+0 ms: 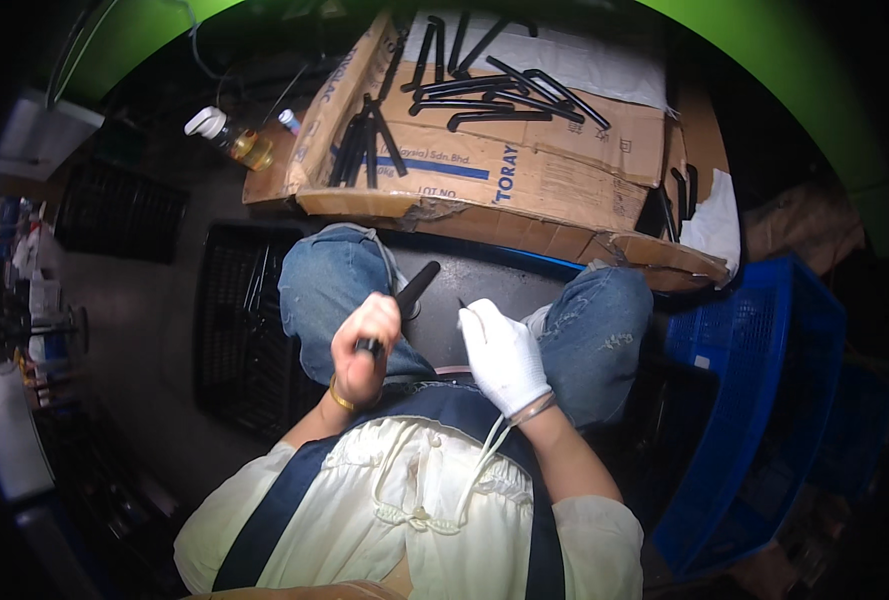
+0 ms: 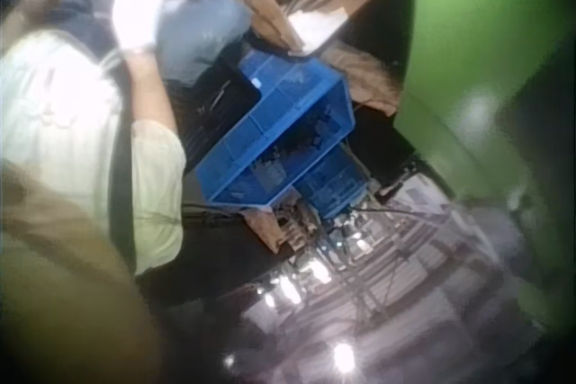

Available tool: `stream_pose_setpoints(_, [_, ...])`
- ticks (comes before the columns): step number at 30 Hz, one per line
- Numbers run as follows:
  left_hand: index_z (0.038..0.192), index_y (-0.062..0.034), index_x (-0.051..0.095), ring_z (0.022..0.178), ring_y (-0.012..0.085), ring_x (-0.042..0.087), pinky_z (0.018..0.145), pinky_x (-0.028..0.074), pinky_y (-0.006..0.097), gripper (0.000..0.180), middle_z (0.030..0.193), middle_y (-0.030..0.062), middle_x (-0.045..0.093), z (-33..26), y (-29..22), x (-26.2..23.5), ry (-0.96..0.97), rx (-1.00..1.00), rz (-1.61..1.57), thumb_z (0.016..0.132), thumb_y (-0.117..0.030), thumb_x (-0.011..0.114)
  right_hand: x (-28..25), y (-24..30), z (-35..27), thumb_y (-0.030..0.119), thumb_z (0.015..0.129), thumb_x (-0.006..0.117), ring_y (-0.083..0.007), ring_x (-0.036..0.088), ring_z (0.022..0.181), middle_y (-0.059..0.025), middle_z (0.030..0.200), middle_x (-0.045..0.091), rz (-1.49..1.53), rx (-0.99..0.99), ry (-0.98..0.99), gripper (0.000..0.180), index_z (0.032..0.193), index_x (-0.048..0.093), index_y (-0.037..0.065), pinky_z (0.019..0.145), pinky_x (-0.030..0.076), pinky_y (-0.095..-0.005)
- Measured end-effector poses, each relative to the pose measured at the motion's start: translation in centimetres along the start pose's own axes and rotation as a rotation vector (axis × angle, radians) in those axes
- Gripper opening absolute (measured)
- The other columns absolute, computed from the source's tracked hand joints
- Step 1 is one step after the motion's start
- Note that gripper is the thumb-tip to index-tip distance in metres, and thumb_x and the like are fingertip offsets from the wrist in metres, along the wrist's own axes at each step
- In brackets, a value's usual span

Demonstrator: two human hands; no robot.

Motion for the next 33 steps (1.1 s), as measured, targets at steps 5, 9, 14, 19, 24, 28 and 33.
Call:
stream_pose_setpoints(5, [0.078, -0.0041, 0.047, 0.073, 0.0182, 0.045, 0.069, 0.037, 0.031, 0.039, 0.078, 0.0079, 0.050, -1.4, 1.1, 0.4, -0.110, -0.277, -0.204, 0.093, -0.039, 0.053, 0.3, 4.9, -0.3, 0.013, 0.093, 0.063, -0.0237, 0.069, 0.082, -0.0149, 0.087, 0.068, 0.552, -0.026, 0.014, 0.015, 0.102, 0.061, 0.001, 0.072, 0.052, -0.0330])
stream_pose_setpoints(9, [0.085, -0.0028, 0.050, 0.078, 0.0160, 0.044, 0.072, 0.036, 0.029, 0.045, 0.086, 0.0082, 0.048, -1.4, 0.5, 0.8, -0.127, -0.425, -0.244, 0.091, -0.048, 0.054, 1.0, 7.1, 0.1, 0.013, 0.092, 0.065, -0.0045, 0.053, 0.077, -0.0004, 0.087, 0.060, 0.744, -0.022, 0.146, 0.015, 0.101, 0.059, 0.002, 0.067, 0.045, -0.0217])
stream_pose_setpoints(14, [0.082, -0.0039, 0.049, 0.073, 0.0145, 0.043, 0.071, 0.035, 0.029, 0.048, 0.082, 0.0063, 0.044, -0.9, 0.7, 0.8, -0.165, -0.461, -0.312, 0.099, -0.049, 0.042, 1.0, 6.1, 1.7, 0.015, 0.093, 0.064, -0.0034, 0.051, 0.074, 0.0007, 0.079, 0.059, 0.761, 0.171, 0.274, 0.012, 0.091, 0.062, 0.003, 0.061, 0.042, -0.0213])
stream_pose_setpoints(19, [0.081, -0.0102, 0.042, 0.046, 0.0121, 0.038, 0.050, 0.035, 0.027, 0.051, 0.058, 0.0021, 0.040, 1.4, 1.2, -1.2, -0.461, -0.627, -1.332, 0.104, -0.054, 0.028, 0.9, 4.0, 0.7, 0.015, 0.093, 0.065, -0.0115, 0.063, 0.071, -0.0077, 0.080, 0.068, 0.409, -0.066, -0.017, 0.015, 0.096, 0.066, 0.000, 0.067, 0.050, -0.0278])
stream_pose_setpoints(24, [0.097, -0.0098, 0.045, 0.037, 0.0118, 0.035, 0.043, 0.033, 0.026, 0.057, 0.051, 0.0005, 0.037, 1.6, 3.0, -3.0, -0.256, -0.634, -1.635, 0.102, -0.060, 0.020, 1.3, 2.7, -2.4, 0.035, 0.084, 0.074, -0.0330, 0.070, 0.078, -0.0169, 0.084, 0.070, 0.048, -0.074, 0.417, 0.032, 0.100, 0.068, 0.007, 0.069, 0.055, -0.0372])
stream_pose_setpoints(28, [0.092, -0.0110, 0.042, 0.035, 0.0128, 0.038, 0.040, 0.033, 0.026, 0.054, 0.048, 0.0027, 0.040, 2.3, 2.9, -2.3, -0.282, -0.679, -1.622, 0.103, -0.058, 0.018, 0.6, 2.2, -3.5, 0.038, 0.082, 0.076, -0.0327, 0.070, 0.074, -0.0177, 0.080, 0.069, 0.120, 0.039, 0.425, 0.035, 0.093, 0.070, 0.005, 0.066, 0.053, -0.0369])
stream_pose_setpoints(33, [0.097, -0.0089, 0.048, 0.046, 0.0120, 0.039, 0.049, 0.035, 0.027, 0.052, 0.059, 0.0013, 0.040, 2.3, 3.9, 0.0, -0.353, -0.714, -1.564, 0.102, -0.057, 0.029, 0.6, 0.5, -4.3, 0.034, 0.082, 0.076, -0.0287, 0.066, 0.063, -0.0168, 0.073, 0.066, 0.112, 0.034, 0.364, 0.033, 0.090, 0.068, 0.003, 0.060, 0.050, -0.0352])
Point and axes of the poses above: each hand's wrist, its own z-axis towards the middle knuckle, its own x-axis out of the palm, y = z × x, the point moved 1 cm from there along z, towards the middle knuckle
